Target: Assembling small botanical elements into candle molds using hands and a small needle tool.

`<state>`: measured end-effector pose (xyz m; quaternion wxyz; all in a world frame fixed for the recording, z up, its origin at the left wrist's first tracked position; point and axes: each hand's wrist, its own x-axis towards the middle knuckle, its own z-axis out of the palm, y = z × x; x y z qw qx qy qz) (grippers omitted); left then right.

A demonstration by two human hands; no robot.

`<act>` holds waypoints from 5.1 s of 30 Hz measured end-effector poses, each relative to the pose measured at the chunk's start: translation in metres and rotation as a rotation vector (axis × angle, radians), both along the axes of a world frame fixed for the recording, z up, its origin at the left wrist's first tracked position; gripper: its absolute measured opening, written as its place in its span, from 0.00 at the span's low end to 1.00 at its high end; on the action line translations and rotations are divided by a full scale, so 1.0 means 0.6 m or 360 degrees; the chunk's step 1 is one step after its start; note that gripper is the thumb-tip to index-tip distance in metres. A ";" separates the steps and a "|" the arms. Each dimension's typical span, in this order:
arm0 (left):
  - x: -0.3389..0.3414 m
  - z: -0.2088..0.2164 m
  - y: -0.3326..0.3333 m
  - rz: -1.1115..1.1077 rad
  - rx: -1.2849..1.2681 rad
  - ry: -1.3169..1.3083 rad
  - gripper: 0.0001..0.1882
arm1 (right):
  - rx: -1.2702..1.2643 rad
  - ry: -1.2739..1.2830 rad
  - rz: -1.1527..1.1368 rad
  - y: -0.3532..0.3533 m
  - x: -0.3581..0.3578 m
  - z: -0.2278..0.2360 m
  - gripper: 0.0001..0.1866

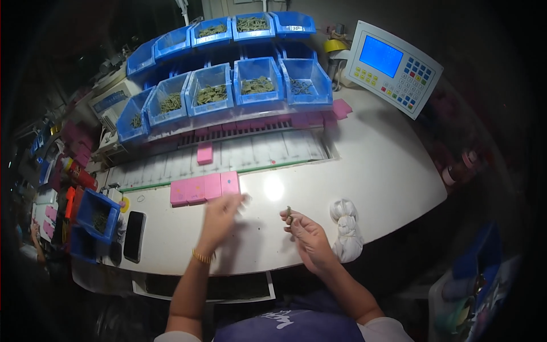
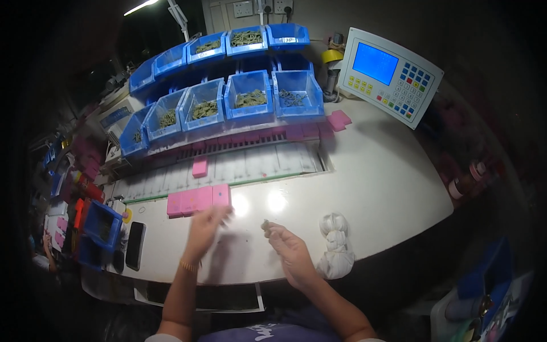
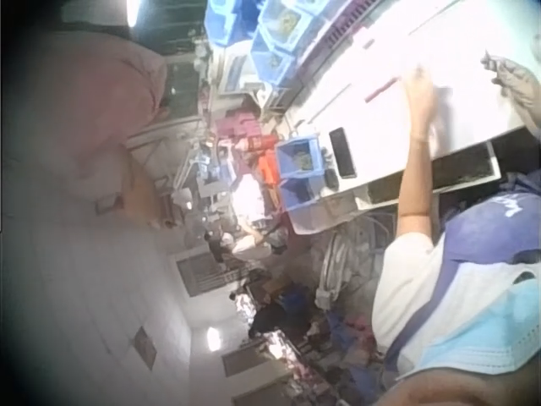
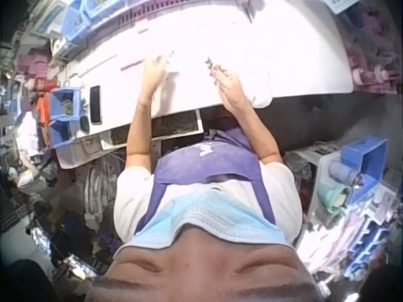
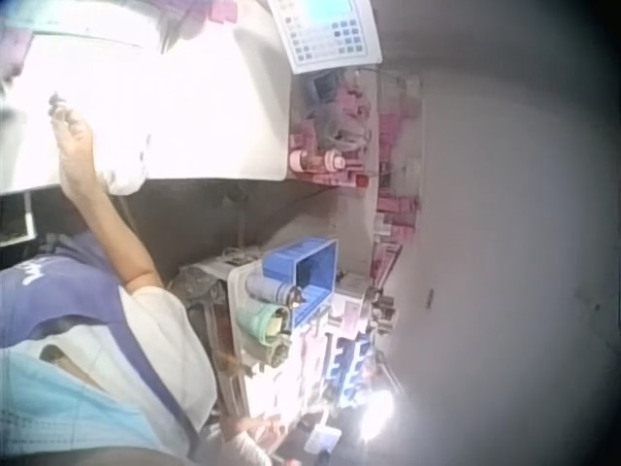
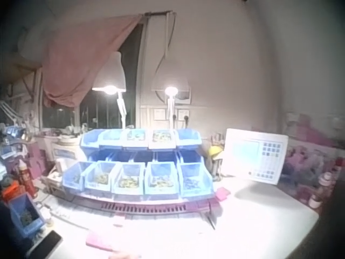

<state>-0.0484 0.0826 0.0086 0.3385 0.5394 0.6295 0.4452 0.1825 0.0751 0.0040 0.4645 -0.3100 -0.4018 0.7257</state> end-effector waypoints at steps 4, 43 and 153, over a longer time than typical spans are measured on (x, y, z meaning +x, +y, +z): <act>0.116 0.037 -0.102 -0.0334 -0.0084 -0.0905 0.19 | 0.0039 0.0193 0.0113 -0.016 -0.020 -0.007 0.09; 0.142 0.056 -0.142 -0.0143 -0.0405 -0.1380 0.12 | 0.0455 -0.0294 0.0171 -0.028 0.030 -0.001 0.07; -0.057 0.172 0.245 -0.0142 0.0278 0.1579 0.17 | 0.1017 -0.0998 -0.0111 0.043 0.086 -0.033 0.05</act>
